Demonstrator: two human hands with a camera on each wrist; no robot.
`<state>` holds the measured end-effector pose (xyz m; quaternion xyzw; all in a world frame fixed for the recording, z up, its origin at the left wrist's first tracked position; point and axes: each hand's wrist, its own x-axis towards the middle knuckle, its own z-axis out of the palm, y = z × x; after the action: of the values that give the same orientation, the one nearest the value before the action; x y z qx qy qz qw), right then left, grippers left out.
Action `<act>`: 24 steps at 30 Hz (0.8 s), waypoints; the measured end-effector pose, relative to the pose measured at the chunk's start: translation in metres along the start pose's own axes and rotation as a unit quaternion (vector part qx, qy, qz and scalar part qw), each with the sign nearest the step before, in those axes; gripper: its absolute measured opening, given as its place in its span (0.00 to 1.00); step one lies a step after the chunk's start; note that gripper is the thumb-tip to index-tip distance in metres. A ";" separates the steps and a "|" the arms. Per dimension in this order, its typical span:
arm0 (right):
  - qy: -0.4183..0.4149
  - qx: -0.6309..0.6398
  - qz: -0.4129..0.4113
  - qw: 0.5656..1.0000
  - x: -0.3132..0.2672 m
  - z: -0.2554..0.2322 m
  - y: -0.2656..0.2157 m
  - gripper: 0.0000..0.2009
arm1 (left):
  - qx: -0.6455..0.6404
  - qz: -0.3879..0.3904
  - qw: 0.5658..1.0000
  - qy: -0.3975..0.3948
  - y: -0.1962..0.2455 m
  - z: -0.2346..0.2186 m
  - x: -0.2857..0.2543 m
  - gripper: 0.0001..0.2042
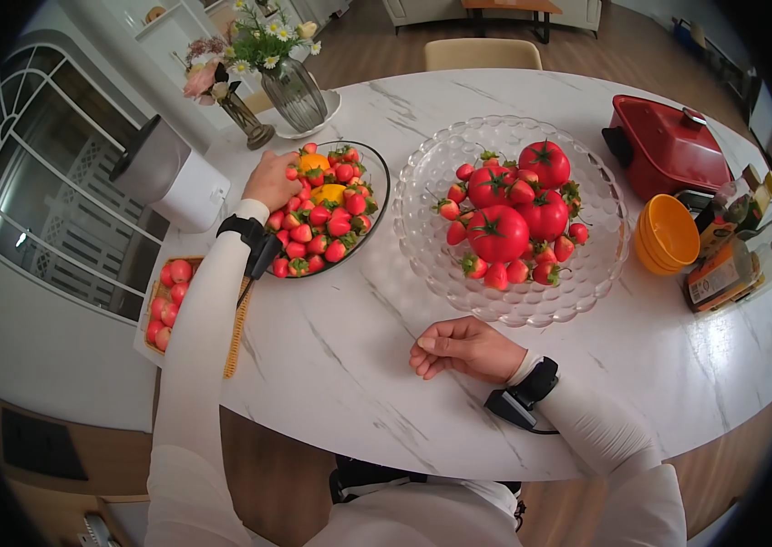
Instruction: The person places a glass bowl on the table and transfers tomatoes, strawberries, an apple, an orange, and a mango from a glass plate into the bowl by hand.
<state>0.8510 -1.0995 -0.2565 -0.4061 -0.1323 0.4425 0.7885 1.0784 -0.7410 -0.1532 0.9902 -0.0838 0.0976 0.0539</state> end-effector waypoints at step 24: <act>0.001 0.000 -0.008 1.000 0.000 0.000 0.001 0.15 | -0.198 0.175 0.964 -0.035 0.191 -0.022 0.035 0.18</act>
<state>0.8500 -1.0994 -0.2571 -0.4060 -0.1344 0.4358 0.7920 1.0745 -0.9305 -0.1075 0.9325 -0.2749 0.0520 0.2284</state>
